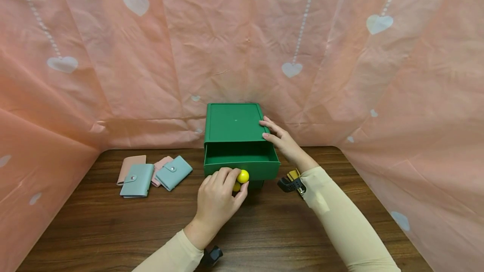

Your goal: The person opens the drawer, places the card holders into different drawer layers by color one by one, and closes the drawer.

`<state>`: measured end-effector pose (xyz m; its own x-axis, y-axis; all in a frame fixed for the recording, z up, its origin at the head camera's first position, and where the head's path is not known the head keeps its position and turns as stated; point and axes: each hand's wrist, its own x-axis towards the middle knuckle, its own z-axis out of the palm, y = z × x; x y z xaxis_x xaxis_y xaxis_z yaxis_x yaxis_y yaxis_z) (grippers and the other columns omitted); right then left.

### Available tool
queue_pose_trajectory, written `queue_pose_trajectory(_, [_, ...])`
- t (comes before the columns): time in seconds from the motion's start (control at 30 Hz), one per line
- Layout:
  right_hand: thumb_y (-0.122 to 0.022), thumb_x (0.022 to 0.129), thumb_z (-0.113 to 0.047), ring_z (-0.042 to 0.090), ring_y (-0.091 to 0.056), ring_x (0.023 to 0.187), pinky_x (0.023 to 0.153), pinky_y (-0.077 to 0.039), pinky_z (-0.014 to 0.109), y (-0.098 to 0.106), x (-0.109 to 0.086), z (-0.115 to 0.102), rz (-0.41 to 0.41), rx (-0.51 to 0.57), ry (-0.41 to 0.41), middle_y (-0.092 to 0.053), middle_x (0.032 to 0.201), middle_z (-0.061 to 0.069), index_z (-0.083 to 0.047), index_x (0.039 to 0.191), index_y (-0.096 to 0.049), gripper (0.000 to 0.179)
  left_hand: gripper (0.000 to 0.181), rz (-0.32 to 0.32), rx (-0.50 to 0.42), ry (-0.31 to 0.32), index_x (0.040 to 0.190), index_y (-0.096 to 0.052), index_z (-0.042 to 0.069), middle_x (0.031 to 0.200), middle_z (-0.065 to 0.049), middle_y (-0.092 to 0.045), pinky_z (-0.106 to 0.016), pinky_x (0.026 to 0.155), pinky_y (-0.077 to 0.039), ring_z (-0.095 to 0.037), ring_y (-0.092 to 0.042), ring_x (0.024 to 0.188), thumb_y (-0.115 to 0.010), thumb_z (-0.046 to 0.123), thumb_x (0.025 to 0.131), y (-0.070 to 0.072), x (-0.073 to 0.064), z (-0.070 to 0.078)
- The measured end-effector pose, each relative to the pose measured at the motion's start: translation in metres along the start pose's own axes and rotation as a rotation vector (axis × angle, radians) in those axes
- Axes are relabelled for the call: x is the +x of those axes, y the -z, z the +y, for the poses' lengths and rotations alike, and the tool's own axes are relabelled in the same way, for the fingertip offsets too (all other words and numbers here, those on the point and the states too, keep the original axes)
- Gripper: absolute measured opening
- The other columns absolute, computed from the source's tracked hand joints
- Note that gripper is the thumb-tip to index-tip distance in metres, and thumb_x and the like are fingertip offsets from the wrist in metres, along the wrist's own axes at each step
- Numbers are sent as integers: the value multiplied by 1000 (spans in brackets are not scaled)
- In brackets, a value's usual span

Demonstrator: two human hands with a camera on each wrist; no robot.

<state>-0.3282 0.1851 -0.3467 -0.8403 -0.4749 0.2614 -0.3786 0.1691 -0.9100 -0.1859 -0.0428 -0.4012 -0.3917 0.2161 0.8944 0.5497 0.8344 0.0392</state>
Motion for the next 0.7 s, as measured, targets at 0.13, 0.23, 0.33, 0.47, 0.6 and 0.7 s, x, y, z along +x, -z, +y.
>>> queue_pose_trajectory(0.13, [-47, 106, -20, 26, -12, 153, 118, -20, 57, 0, 0, 0, -1, 0, 1, -9, 168, 1, -7, 155, -36, 52, 32, -1, -3, 1, 103, -70, 8, 91, -4, -65, -31, 58, -53, -19, -64, 68, -76, 33, 83, 0, 0, 0])
queue_pose_trajectory(0.23, [-47, 106, -20, 25, -11, 153, 118, -20, 58, 1, 0, 1, -1, -1, 1, -9, 168, 1, -7, 155, -36, 52, 32, -1, -6, 3, 103, -70, 9, 91, -4, -65, -31, 58, -53, -19, -64, 68, -77, 33, 83, 0, 0, -1])
queue_pose_trajectory(0.33, [-48, 106, -20, 26, -12, 153, 117, -21, 58, 1, 1, 1, 0, -5, -1, -10, 168, 1, -7, 155, -37, 52, 32, 3, -9, 3, 103, -70, 9, 91, -4, -65, -31, 58, -53, -19, -64, 68, -77, 33, 82, -1, -1, -1])
queue_pose_trajectory(0.47, [-48, 106, -21, 26, -13, 152, 116, -22, 59, 0, 1, 2, 0, -6, -3, -10, 168, -1, -8, 155, -37, 52, 32, 9, -13, 1, 102, -70, 9, 90, -4, -66, -31, 57, -53, -19, -64, 68, -77, 33, 81, -1, -2, -3])
queue_pose_trajectory(0.6, [-49, 105, -22, 26, -13, 152, 116, -23, 59, 0, 2, 2, 0, -6, -5, -11, 168, -1, -9, 155, -38, 52, 33, 10, -17, -4, 102, -70, 9, 91, -4, -66, -31, 58, -53, -19, -64, 68, -76, 33, 82, -1, -3, -4])
queue_pose_trajectory(0.7, [-49, 105, -22, 26, -13, 152, 116, -23, 59, 0, 2, 2, -1, -3, -6, -10, 168, 0, -9, 155, -38, 52, 33, 12, -20, -10, 102, -70, 8, 90, -4, -66, -31, 58, -53, -19, -64, 68, -76, 33, 82, -1, -4, -6])
